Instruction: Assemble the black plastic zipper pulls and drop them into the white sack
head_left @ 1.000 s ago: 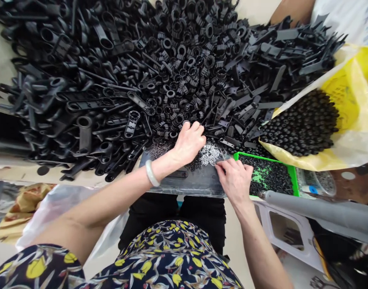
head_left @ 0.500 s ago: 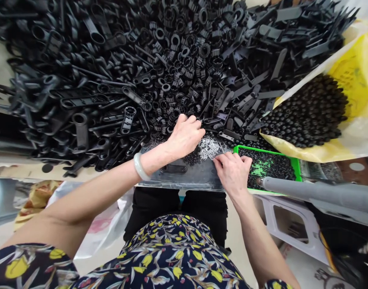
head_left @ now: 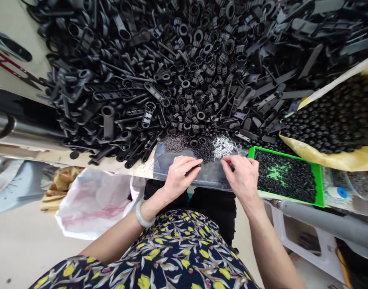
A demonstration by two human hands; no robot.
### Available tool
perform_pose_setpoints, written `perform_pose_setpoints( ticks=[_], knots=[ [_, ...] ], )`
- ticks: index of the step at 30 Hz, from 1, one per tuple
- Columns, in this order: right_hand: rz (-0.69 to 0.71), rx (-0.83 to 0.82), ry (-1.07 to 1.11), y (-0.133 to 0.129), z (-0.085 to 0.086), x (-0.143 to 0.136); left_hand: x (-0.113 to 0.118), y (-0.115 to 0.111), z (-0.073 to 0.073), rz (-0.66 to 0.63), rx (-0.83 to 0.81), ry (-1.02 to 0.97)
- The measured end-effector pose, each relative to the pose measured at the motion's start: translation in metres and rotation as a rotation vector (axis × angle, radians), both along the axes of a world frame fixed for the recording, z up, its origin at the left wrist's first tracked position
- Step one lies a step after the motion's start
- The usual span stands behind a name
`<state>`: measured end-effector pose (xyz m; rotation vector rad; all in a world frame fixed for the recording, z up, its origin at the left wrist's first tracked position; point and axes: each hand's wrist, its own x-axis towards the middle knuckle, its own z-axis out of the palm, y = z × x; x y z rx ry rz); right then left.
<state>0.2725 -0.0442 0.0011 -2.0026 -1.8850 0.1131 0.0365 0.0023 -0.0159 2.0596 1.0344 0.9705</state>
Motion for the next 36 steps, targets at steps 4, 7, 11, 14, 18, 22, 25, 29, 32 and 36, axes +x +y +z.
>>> perform_pose_setpoints(
  ticks=[4,7,11,14,18,22,25,29,32,36],
  knots=[
    [0.025,0.048,0.105,-0.004,0.002,-0.012,0.004,0.004,-0.003,-0.008,0.034,0.019],
    [0.065,0.046,0.237,-0.007,0.005,-0.023,0.003,0.004,-0.002,-0.027,0.084,0.017],
    [0.083,0.023,0.433,-0.009,0.005,-0.036,0.002,0.003,-0.003,-0.014,0.106,-0.018],
    [0.092,0.029,0.517,-0.01,0.002,-0.042,0.0,0.005,-0.003,-0.005,0.141,-0.01],
    [0.085,0.027,0.542,-0.01,-0.004,-0.042,-0.003,0.008,-0.004,-0.069,0.162,0.013],
    [0.076,0.028,0.554,-0.01,-0.009,-0.04,-0.002,0.009,-0.005,-0.079,0.145,0.051],
    [0.086,0.039,0.587,-0.01,-0.009,-0.041,-0.002,0.008,-0.006,-0.103,0.098,0.069],
    [0.127,0.086,0.617,-0.009,-0.007,-0.045,-0.005,0.007,-0.011,-0.135,0.078,0.049],
    [0.123,0.104,0.629,-0.007,-0.007,-0.046,-0.006,0.005,-0.013,-0.133,0.083,0.016],
    [0.078,0.1,0.643,-0.008,-0.007,-0.046,-0.007,0.003,-0.01,-0.115,0.02,-0.005]
  ],
)
